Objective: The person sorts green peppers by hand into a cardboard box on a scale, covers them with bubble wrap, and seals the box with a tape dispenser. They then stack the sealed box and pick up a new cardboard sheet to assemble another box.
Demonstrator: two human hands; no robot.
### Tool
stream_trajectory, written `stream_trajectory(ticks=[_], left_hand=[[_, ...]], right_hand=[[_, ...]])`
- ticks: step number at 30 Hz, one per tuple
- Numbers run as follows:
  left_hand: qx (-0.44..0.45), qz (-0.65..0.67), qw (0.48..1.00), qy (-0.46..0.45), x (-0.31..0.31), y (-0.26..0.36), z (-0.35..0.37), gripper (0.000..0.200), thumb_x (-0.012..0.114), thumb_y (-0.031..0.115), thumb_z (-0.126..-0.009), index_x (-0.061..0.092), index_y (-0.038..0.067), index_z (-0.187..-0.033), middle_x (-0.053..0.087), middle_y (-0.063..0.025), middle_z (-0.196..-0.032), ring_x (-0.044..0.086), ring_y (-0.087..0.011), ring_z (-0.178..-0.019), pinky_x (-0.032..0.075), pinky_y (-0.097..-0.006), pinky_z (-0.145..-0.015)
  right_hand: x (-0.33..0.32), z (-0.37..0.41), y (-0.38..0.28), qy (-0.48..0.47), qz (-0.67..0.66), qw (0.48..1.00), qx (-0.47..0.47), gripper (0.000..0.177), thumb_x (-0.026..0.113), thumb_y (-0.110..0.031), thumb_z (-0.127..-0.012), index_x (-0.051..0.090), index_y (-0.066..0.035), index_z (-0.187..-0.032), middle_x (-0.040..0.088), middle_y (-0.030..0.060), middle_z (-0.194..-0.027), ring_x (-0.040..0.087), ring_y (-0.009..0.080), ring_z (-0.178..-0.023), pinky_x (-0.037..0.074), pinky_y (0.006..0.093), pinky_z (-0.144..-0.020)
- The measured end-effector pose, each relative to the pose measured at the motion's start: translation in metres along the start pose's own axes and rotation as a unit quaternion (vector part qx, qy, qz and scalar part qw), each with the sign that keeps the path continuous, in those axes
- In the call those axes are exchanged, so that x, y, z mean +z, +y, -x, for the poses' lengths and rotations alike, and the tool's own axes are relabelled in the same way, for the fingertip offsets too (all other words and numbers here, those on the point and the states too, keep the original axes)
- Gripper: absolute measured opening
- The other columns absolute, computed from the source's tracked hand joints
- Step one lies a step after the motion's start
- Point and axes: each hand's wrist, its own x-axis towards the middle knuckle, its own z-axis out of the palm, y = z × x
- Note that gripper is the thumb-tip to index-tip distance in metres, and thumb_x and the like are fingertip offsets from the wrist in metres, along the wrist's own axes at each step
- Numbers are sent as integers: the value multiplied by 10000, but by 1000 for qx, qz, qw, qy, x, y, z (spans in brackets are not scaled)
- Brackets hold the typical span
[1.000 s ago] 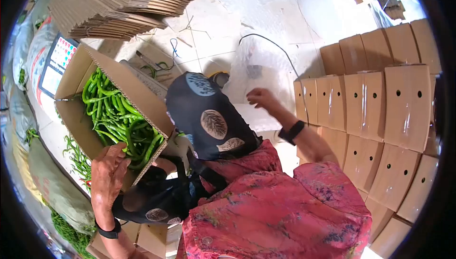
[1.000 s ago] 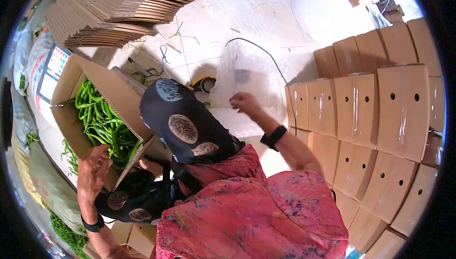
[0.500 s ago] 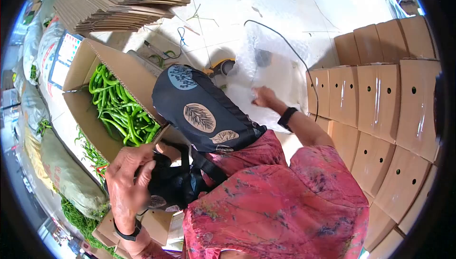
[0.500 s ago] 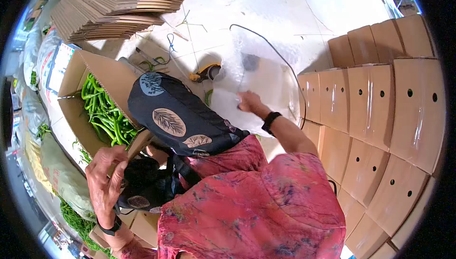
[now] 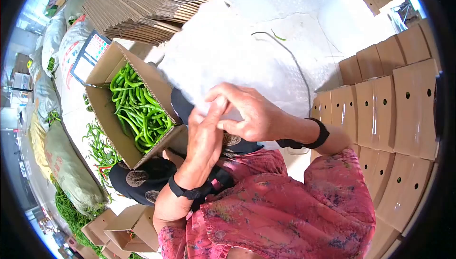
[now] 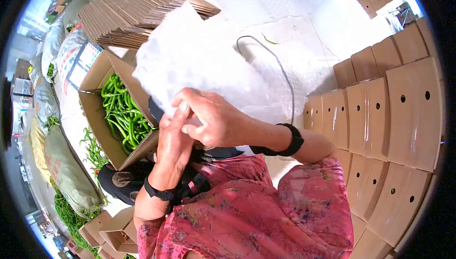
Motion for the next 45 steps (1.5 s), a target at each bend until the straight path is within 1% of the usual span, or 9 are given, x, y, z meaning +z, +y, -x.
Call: stream_trajectory(ticks=[3,8,14,22,25,29,34,44,45], left_hand=[[105,-57,993,5,-11,3,19,293,622,51,-926,584,-6,-1211,653,-81,-1098,616,-167,-1025,487,-346,-927],[90,10,995,32,-56,13,25,425,633,47,-868,546,1,-1281,632,-108,-1237,621,-227,-1099,481,-367,-989],[208,-203,951,104,-74,26,40,536,581,110,-879,445,-25,-1380,587,-128,-1258,544,-212,-1174,409,-345,-1032],[427,-264,860,87,-61,47,80,661,585,177,-924,307,-14,-1493,348,-171,-1514,336,-262,-1403,287,-393,-1149],[376,-574,703,186,-77,46,78,822,682,58,-797,276,-22,-1507,312,-180,-1531,273,-267,-1437,216,-383,-1172],[268,-458,818,220,-141,50,70,701,624,32,-807,364,-35,-1455,466,-166,-1424,464,-250,-1290,345,-358,-1083],[253,-279,904,203,-176,65,79,558,527,-18,-844,443,-25,-1396,610,-114,-1246,585,-207,-1120,424,-330,-998],[350,-240,866,266,-189,99,94,391,541,-2,-904,568,-35,-1293,670,-90,-1120,628,-163,-1017,476,-285,-900],[353,-261,855,274,-195,105,102,354,569,22,-921,586,-27,-1271,673,-91,-1109,634,-164,-1007,493,-293,-888]], right_hand=[[-3,7,-13,-37,-42,998,-37,417,681,-61,-806,568,-14,-1205,637,134,-1076,635,253,-943,509,349,-821],[-82,16,-10,263,240,935,-6,458,810,-163,-791,614,3,-1171,659,146,-1189,649,175,-1041,516,303,-849],[11,59,52,-62,-192,964,172,637,794,-242,-833,418,3,-1285,585,21,-776,551,102,-705,483,320,-629],[108,3,-1,-74,-34,989,121,555,693,-170,-820,413,73,-1233,642,205,-855,655,402,-747,510,463,-643],[165,16,11,-3,-3,996,-87,476,646,-135,-796,431,72,-1167,608,233,-795,594,459,-764,456,524,-657],[114,22,-21,-220,-49,964,-141,266,645,-119,-840,609,-2,-1076,643,198,-863,646,385,-812,505,469,-716],[17,-28,-8,72,-30,995,60,352,700,-100,-845,644,-52,-1189,677,108,-1106,640,273,-1000,522,368,-862],[63,-141,12,53,311,919,-236,732,795,-270,-734,502,27,-1336,477,214,-1377,378,332,-1322,325,530,-1042],[66,-158,20,-91,365,903,-207,744,782,-310,-734,499,-2,-1348,471,196,-1386,392,328,-1305,340,507,-1014]])
